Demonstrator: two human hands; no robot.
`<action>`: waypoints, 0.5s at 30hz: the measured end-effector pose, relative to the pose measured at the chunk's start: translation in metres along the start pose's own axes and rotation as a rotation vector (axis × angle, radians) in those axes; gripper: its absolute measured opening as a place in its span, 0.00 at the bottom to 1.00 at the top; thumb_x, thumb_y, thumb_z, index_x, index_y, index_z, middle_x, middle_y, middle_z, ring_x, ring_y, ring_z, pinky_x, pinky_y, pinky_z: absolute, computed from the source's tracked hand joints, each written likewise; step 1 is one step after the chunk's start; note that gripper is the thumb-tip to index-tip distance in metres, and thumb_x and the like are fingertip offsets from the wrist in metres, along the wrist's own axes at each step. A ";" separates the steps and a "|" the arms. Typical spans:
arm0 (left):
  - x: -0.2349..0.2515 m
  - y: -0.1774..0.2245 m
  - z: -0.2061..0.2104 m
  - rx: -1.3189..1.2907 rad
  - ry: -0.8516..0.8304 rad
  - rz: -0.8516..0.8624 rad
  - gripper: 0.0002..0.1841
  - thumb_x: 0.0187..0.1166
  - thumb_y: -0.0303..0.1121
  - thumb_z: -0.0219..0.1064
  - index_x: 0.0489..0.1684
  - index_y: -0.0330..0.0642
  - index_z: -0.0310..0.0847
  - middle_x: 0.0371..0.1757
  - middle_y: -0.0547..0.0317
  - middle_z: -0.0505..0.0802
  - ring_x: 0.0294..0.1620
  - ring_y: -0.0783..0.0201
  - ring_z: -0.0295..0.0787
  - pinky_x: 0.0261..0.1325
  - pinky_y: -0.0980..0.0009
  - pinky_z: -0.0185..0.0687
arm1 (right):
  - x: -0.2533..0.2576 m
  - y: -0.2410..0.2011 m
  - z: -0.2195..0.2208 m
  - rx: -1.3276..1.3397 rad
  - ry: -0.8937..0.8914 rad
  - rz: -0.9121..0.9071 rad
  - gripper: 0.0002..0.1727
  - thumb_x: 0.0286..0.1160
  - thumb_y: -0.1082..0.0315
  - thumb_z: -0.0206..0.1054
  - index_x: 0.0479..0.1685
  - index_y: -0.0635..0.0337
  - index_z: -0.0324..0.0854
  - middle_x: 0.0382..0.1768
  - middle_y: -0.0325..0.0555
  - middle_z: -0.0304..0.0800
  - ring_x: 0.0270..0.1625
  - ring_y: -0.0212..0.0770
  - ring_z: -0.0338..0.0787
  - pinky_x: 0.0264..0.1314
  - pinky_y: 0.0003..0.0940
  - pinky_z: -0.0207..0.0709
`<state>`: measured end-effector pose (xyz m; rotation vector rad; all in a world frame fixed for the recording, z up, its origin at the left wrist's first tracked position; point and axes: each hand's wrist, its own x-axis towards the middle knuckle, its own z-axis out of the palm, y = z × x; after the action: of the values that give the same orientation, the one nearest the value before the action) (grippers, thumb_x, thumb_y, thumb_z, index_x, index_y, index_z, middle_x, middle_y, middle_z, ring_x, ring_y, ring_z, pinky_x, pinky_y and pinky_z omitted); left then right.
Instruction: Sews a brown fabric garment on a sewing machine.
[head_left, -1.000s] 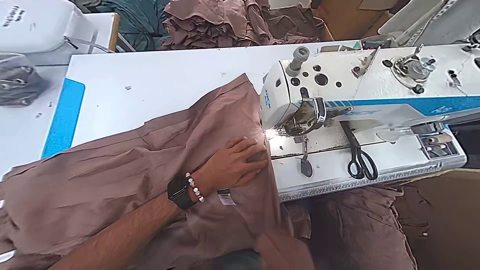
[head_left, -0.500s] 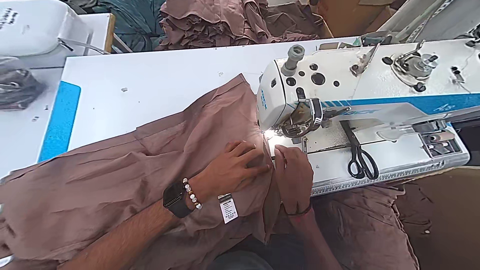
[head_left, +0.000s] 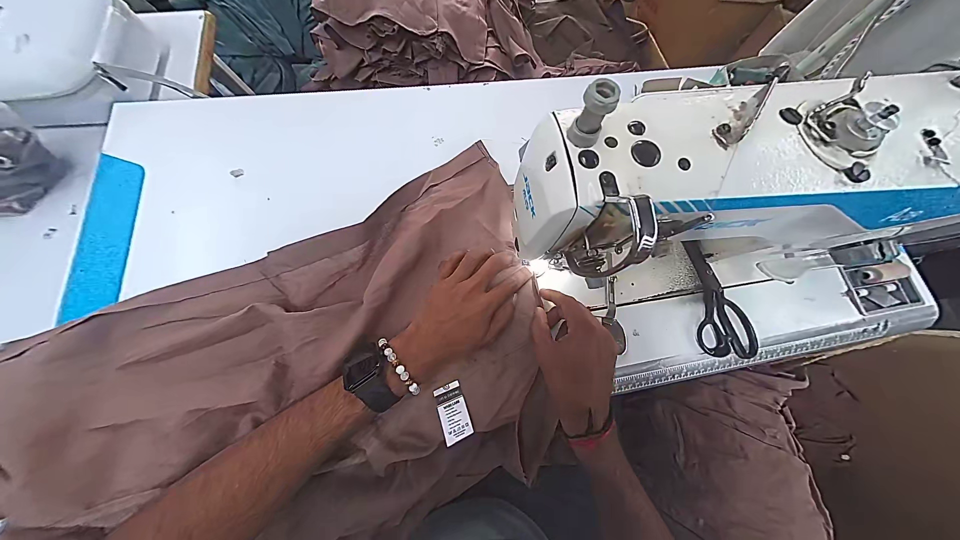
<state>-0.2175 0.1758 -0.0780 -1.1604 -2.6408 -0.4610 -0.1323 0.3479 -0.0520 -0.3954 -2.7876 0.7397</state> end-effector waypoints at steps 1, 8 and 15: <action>0.000 0.000 0.000 0.023 -0.001 -0.012 0.22 0.89 0.48 0.49 0.74 0.65 0.82 0.75 0.62 0.85 0.80 0.53 0.72 0.81 0.48 0.59 | -0.002 0.002 0.002 -0.008 0.033 -0.048 0.16 0.75 0.58 0.64 0.54 0.47 0.94 0.26 0.33 0.88 0.28 0.35 0.85 0.31 0.37 0.78; -0.002 -0.001 -0.005 0.004 0.011 0.050 0.19 0.88 0.47 0.54 0.69 0.66 0.86 0.69 0.61 0.88 0.79 0.55 0.74 0.80 0.49 0.63 | -0.008 0.004 0.007 -0.183 0.066 -0.322 0.17 0.79 0.62 0.62 0.55 0.53 0.95 0.31 0.44 0.88 0.36 0.45 0.88 0.36 0.39 0.80; 0.010 -0.011 -0.005 0.025 0.029 0.069 0.18 0.87 0.46 0.55 0.65 0.68 0.89 0.63 0.61 0.88 0.70 0.54 0.78 0.75 0.51 0.65 | 0.005 0.003 0.008 -0.288 0.020 -0.390 0.18 0.81 0.61 0.60 0.59 0.55 0.92 0.36 0.47 0.86 0.40 0.48 0.87 0.39 0.41 0.79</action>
<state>-0.2314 0.1736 -0.0719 -1.2234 -2.5650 -0.4274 -0.1390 0.3486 -0.0592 0.0972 -2.8265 0.2466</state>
